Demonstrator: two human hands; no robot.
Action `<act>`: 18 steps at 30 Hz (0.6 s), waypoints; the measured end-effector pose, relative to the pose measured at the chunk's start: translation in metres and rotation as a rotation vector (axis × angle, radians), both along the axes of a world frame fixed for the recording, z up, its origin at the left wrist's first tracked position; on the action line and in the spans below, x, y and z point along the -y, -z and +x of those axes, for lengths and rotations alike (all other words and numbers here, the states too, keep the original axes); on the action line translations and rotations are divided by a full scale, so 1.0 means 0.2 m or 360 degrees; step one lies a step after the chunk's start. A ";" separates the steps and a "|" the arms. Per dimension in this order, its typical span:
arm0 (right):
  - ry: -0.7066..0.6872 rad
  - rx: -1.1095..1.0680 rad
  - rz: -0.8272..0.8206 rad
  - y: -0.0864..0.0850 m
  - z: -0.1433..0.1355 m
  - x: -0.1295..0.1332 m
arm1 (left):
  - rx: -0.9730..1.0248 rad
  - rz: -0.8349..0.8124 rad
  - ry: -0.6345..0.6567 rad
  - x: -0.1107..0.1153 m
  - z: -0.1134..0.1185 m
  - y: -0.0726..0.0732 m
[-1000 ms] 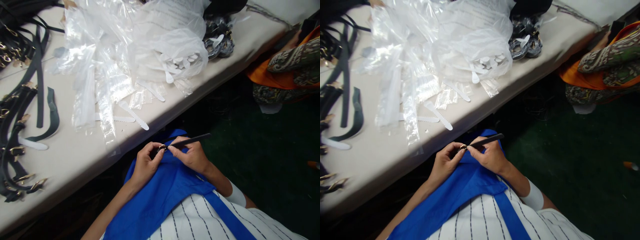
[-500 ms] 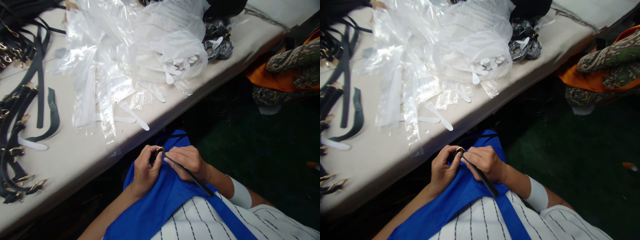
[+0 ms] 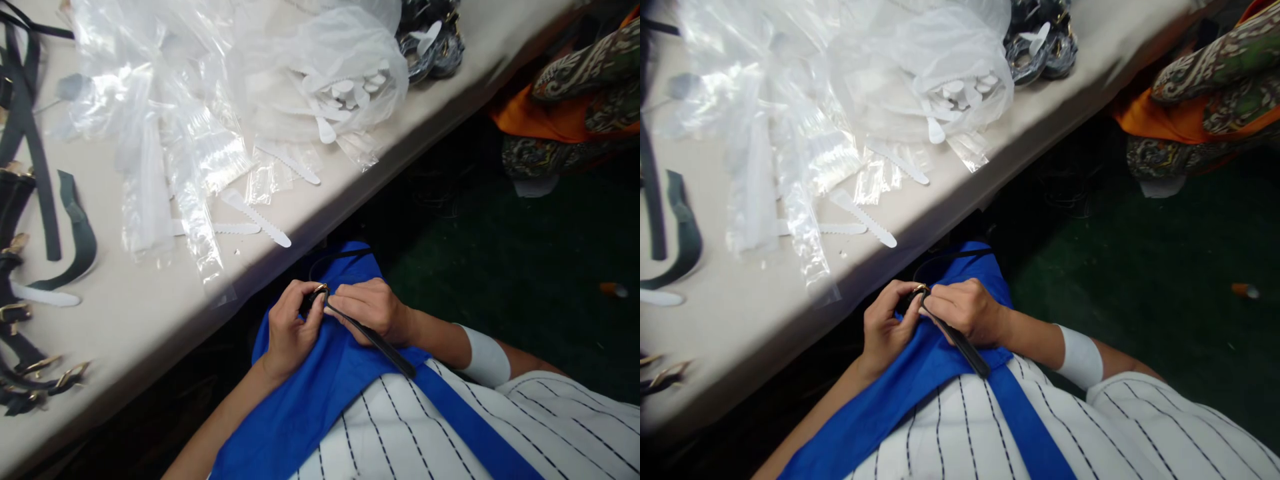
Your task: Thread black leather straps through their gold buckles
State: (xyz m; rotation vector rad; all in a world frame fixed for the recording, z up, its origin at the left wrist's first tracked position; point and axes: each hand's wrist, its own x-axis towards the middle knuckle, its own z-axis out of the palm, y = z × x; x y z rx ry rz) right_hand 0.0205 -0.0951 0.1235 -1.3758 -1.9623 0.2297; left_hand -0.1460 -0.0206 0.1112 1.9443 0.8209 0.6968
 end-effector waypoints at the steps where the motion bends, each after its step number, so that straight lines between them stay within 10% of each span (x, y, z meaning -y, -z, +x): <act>1: 0.0066 -0.0088 0.0021 0.00 -0.01 0.00 | 0.0017 -0.0080 -0.0018 -0.01 0.00 0.00; 5: 0.0364 -0.0664 -0.0011 -0.01 -0.06 0.02 | 0.0089 -0.0518 -0.0108 -0.03 0.02 -0.02; 10: 0.0744 -0.1602 -0.0709 0.00 -0.08 0.03 | 0.0031 -0.0913 -0.0184 -0.02 0.04 -0.04; 18: 0.0678 -0.2622 -0.1421 0.05 -0.04 0.00 | 0.0060 -0.1228 -0.0204 -0.02 0.05 -0.05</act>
